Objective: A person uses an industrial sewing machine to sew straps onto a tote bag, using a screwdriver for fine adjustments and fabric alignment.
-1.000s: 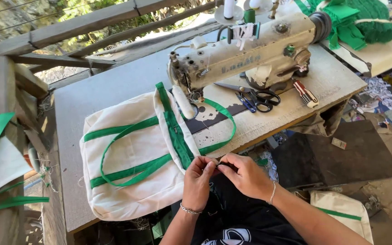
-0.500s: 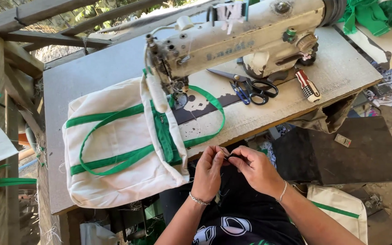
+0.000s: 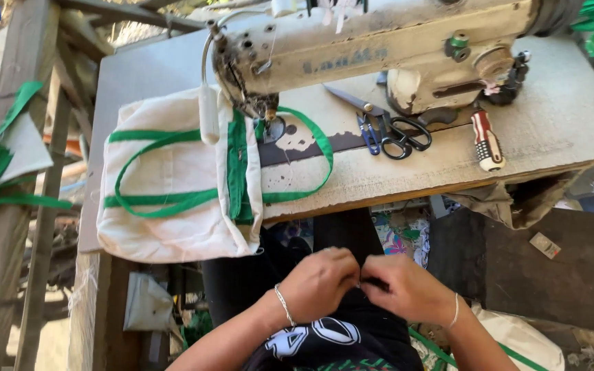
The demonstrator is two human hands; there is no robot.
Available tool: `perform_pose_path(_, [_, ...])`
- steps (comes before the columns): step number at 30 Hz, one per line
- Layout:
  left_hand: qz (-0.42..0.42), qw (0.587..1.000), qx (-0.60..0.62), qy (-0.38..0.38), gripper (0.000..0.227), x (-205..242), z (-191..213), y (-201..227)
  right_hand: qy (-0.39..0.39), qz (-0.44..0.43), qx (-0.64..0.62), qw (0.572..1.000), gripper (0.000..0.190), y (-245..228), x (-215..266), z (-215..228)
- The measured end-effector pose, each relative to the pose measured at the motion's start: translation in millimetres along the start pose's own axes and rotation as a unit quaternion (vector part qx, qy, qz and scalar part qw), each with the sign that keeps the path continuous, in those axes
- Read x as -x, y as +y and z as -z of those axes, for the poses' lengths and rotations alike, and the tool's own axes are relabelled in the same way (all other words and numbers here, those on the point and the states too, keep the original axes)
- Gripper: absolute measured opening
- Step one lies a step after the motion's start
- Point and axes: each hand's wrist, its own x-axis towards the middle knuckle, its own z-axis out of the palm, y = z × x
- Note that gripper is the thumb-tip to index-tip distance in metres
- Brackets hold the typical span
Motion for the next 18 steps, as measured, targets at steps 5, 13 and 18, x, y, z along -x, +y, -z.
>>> perform_pose_path(5, [0.029,0.999,-0.024,-0.038,0.016,35,-41,0,-0.065,0.025,-0.007,0.998,0.010,11,27,-29])
perform_pose_path(13, [0.068,0.989,-0.104,-0.081,0.009,69,-56,-1,-0.120,0.070,-0.014,0.990,0.015,9,28,-52])
perform_pose_path(18, [0.002,0.990,-0.105,-0.094,0.011,71,-54,0,-0.118,0.078,0.001,0.990,0.019,7,36,-55])
